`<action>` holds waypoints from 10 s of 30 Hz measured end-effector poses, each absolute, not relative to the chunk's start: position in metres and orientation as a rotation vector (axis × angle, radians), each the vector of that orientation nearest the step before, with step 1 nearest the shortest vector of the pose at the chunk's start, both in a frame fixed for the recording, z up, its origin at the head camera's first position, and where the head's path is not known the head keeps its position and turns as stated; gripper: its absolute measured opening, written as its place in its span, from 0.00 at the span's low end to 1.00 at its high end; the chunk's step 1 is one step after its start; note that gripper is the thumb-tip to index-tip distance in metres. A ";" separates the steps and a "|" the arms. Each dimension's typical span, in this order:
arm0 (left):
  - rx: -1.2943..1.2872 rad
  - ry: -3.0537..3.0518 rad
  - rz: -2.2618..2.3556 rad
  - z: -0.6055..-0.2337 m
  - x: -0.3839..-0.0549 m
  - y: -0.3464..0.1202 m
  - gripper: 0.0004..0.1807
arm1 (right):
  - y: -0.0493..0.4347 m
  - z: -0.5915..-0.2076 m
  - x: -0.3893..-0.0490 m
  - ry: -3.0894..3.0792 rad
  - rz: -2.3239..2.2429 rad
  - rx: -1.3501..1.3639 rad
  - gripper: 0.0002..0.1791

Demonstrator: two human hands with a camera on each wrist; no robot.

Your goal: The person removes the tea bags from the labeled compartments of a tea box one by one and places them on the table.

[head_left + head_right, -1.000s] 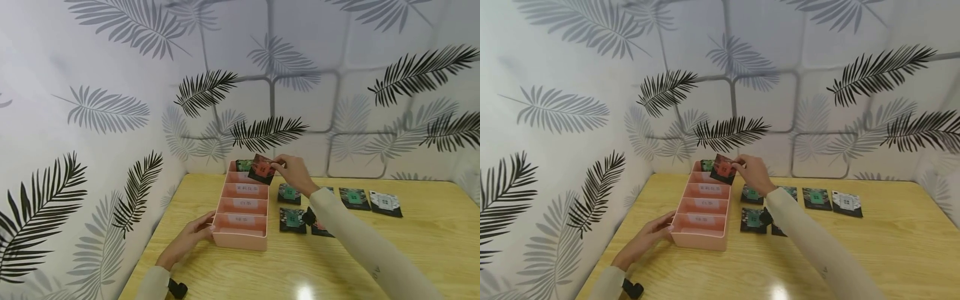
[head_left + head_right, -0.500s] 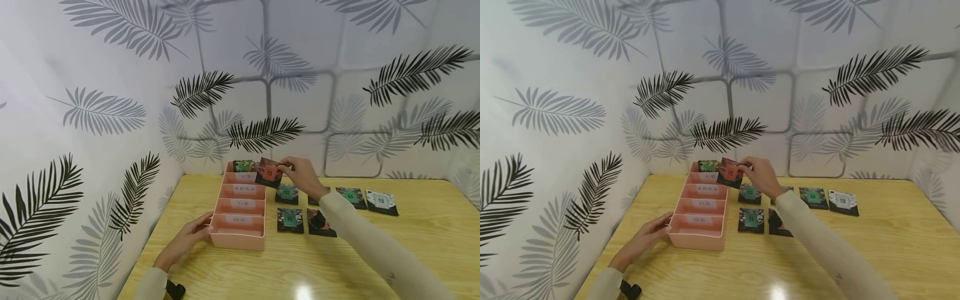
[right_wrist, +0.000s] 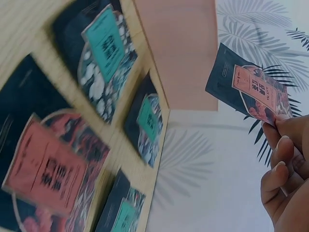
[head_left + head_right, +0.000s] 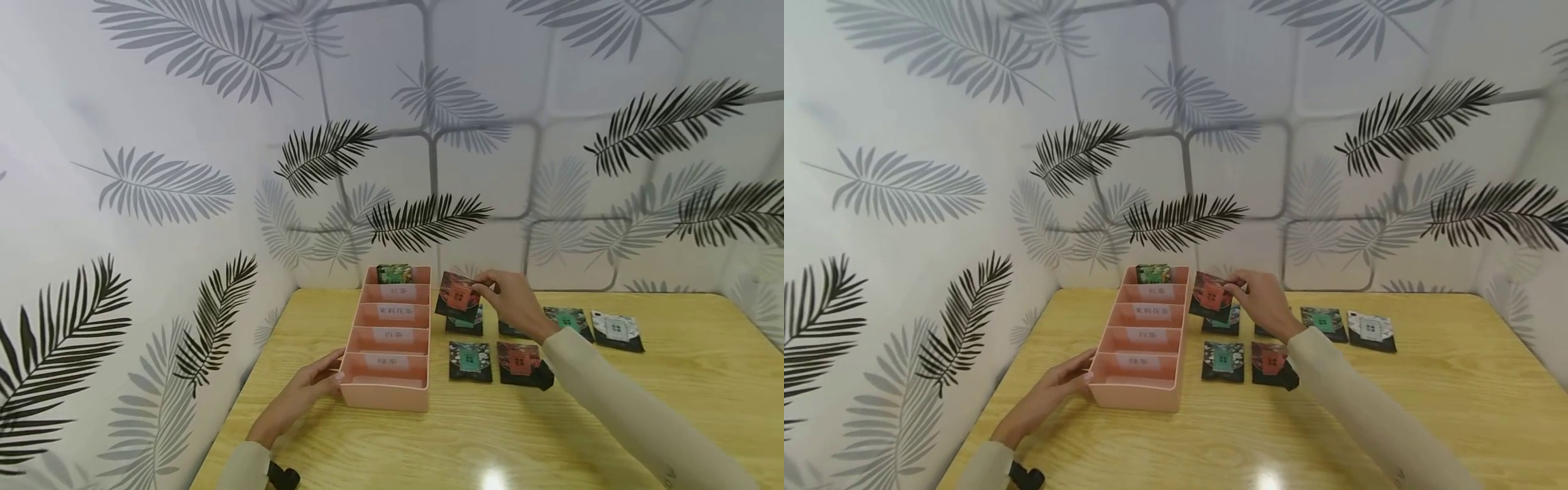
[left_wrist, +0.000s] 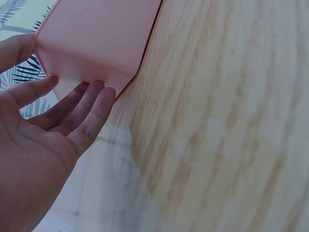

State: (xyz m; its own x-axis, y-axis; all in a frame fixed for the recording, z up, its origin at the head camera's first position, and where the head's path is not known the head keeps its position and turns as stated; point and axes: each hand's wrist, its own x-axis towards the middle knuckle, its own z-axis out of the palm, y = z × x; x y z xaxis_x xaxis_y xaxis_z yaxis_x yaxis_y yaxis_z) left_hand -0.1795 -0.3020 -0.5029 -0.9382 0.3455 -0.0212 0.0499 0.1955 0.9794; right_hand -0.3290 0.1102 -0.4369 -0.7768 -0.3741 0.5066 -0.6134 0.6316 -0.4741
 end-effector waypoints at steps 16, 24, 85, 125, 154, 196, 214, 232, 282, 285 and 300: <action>0.424 2.196 1.826 -0.500 -0.177 -0.301 0.29 | 0.143 -0.444 -0.315 -2.500 0.864 0.764 0.08; 0.416 2.214 1.823 -0.499 -0.176 -0.299 0.29 | 0.158 -0.449 -0.307 -2.504 0.835 0.749 0.09; 0.418 2.165 1.853 -0.502 -0.177 -0.299 0.29 | 0.273 -0.484 -0.258 -2.616 0.773 0.574 0.07; 0.458 2.166 1.838 -0.499 -0.175 -0.299 0.29 | 0.301 -0.510 -0.272 -2.883 0.834 0.462 0.09; 0.461 2.181 1.833 -0.502 -0.175 -0.300 0.29 | 0.303 -0.511 -0.275 -2.785 0.771 0.500 0.07; 0.436 2.182 1.831 -0.502 -0.177 -0.301 0.30 | 0.220 -0.468 -0.303 -2.683 0.872 0.622 0.10; 0.370 2.227 1.823 -0.504 -0.178 -0.304 0.28 | 0.146 -0.458 -0.330 -2.614 1.039 0.753 0.09; 0.394 2.226 1.805 -0.495 -0.182 -0.307 0.29 | 0.063 -0.446 -0.365 -2.597 1.027 0.863 0.09; 0.490 2.202 1.843 -0.505 -0.179 -0.313 0.30 | -0.033 -0.440 -0.412 -2.846 1.011 0.783 0.18; 0.479 2.203 1.839 -0.505 -0.179 -0.312 0.30 | -0.032 -0.441 -0.411 -2.876 1.014 0.780 0.17; 0.476 2.240 1.824 -0.507 -0.180 -0.313 0.30 | -0.034 -0.438 -0.413 -2.925 1.080 0.769 0.19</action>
